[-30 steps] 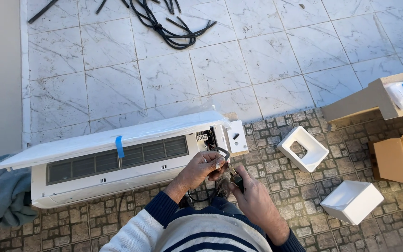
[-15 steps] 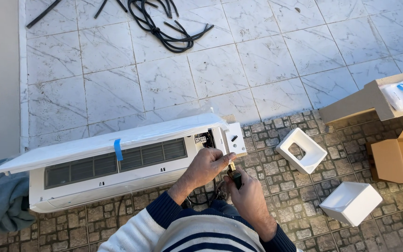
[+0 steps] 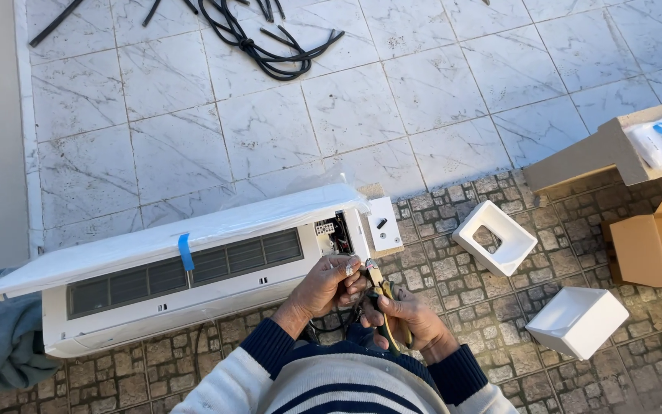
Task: The person kneels on a tiled floor beside a plastic-wrapped split air conditioner indoor unit and connects electrical wires at its terminal block. They use pliers to strip and shape wire ends, then feed the cable into the unit's wiring compartment and seat the conductors in the terminals.
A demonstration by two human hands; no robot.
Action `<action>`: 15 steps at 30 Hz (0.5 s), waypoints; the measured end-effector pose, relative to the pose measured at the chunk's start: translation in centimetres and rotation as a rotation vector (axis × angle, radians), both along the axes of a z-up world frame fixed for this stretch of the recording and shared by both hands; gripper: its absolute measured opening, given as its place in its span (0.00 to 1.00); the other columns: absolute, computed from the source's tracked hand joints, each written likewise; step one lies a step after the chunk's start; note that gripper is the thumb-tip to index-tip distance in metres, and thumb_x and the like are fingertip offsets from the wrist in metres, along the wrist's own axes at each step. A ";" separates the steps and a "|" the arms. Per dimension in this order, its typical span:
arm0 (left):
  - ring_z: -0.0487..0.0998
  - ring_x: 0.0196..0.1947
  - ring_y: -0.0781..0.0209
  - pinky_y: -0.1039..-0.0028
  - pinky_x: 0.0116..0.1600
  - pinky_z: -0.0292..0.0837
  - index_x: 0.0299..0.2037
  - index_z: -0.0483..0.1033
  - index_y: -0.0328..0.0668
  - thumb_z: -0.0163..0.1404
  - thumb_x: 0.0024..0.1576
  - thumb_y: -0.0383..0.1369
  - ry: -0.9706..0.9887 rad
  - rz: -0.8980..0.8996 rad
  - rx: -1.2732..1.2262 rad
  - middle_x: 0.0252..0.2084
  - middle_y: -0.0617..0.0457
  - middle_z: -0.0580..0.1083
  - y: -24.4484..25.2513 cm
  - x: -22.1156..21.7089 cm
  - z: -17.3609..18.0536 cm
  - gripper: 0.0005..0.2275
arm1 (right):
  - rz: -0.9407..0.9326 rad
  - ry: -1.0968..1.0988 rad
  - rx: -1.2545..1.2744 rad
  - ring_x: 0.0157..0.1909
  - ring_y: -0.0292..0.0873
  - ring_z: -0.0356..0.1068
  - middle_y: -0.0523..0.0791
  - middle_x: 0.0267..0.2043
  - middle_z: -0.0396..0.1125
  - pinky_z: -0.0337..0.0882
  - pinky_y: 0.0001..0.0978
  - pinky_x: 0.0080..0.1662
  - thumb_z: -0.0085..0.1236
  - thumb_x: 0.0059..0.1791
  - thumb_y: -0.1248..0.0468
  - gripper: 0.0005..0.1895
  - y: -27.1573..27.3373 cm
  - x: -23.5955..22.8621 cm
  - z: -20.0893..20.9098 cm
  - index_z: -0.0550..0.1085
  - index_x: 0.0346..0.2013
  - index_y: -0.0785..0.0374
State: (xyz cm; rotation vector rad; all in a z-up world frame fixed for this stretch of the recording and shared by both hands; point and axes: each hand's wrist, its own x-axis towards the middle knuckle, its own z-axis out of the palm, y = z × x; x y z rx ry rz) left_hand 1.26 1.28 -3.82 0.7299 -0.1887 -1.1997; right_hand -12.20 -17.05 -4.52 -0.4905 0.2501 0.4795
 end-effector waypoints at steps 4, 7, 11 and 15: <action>0.64 0.19 0.69 0.79 0.26 0.61 0.26 0.66 0.43 0.51 0.67 0.45 0.131 0.096 -0.068 0.26 0.55 0.67 -0.1 -1.6 -2.8 0.20 | -0.028 0.061 0.169 0.45 0.47 0.74 0.45 0.30 0.66 0.74 0.33 0.28 0.54 0.54 0.57 0.26 0.0 -1.3 -3.4 0.66 0.58 0.75; 0.67 0.21 0.66 0.77 0.27 0.62 0.27 0.67 0.42 0.50 0.65 0.46 0.107 0.076 -0.020 0.26 0.55 0.68 0.3 -1.5 -2.5 0.19 | -0.038 0.112 0.018 0.41 0.46 0.74 0.46 0.30 0.68 0.74 0.36 0.28 0.55 0.54 0.56 0.24 -0.6 -1.5 -2.6 0.68 0.55 0.73; 0.68 0.23 0.68 0.77 0.28 0.64 0.32 0.72 0.39 0.49 0.68 0.44 -0.275 0.007 0.113 0.25 0.54 0.69 0.9 -0.6 -0.8 0.17 | 0.285 0.024 -0.946 0.31 0.48 0.75 0.51 0.31 0.73 0.74 0.35 0.32 0.58 0.54 0.55 0.20 -0.8 -0.1 4.5 0.74 0.44 0.75; 0.80 0.35 0.72 0.77 0.41 0.81 0.50 0.68 0.50 0.55 0.58 0.32 -0.455 0.034 0.355 0.32 0.59 0.76 1.1 -0.9 6.7 0.12 | 0.245 -0.225 -1.857 0.41 0.50 0.78 0.52 0.37 0.75 0.76 0.40 0.44 0.62 0.50 0.56 0.24 0.9 -1.2 7.6 0.70 0.54 0.69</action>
